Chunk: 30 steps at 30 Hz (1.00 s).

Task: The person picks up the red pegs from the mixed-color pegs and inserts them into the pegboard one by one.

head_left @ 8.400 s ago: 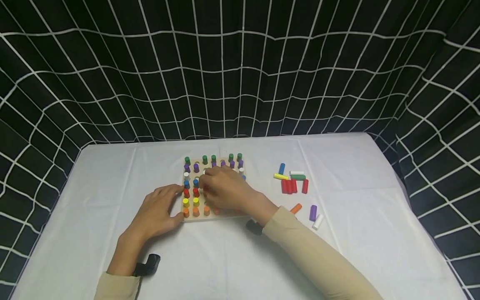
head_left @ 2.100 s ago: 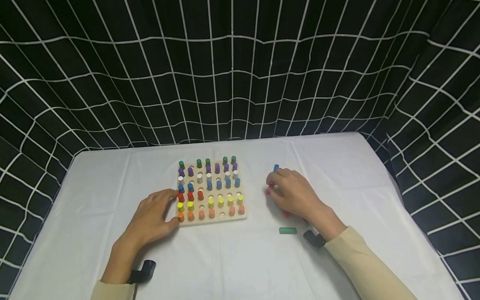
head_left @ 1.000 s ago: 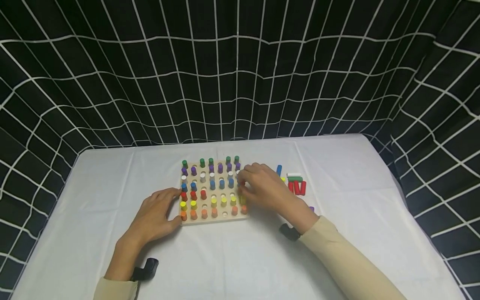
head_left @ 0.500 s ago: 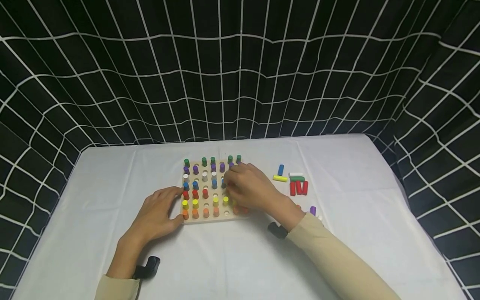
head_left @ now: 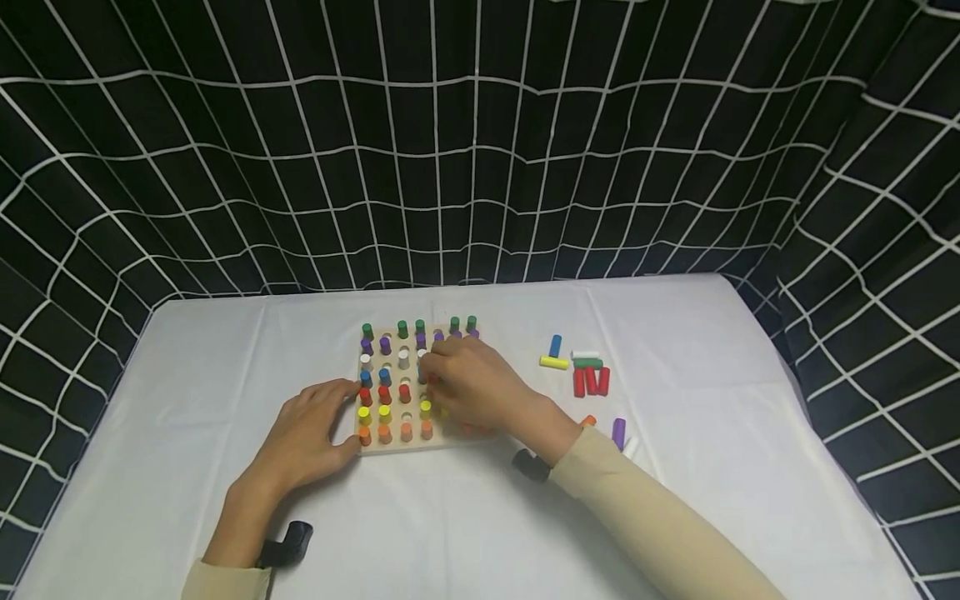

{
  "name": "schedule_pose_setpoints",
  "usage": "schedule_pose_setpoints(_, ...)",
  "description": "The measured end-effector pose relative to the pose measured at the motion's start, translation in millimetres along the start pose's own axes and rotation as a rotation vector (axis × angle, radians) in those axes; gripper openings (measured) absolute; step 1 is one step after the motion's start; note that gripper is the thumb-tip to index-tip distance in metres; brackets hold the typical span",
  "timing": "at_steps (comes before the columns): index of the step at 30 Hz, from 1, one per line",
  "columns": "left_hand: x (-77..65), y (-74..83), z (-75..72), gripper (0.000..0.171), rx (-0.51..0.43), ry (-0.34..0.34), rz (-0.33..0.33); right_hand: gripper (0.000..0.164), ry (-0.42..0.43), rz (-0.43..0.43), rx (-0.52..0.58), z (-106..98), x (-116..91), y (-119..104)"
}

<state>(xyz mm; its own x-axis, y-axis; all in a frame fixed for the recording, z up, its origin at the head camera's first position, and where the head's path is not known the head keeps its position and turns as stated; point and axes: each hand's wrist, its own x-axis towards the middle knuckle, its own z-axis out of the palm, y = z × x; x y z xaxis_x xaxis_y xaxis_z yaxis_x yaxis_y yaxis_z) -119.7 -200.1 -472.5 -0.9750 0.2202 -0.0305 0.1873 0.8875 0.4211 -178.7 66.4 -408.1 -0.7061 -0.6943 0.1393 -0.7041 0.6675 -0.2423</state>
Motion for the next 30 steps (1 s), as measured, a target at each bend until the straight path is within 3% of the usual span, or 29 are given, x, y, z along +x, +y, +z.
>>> schedule_pose_setpoints(11,-0.7,-2.7,-0.5,0.071,-0.003,0.000,0.001,0.013,0.002,-0.039,-0.041,8,4,-5)
schedule_pose_setpoints(30,-1.7,-2.2,0.4,0.071,-0.004,-0.006,0.005,0.012,-0.010,-0.009,-0.049,9,0,-6)
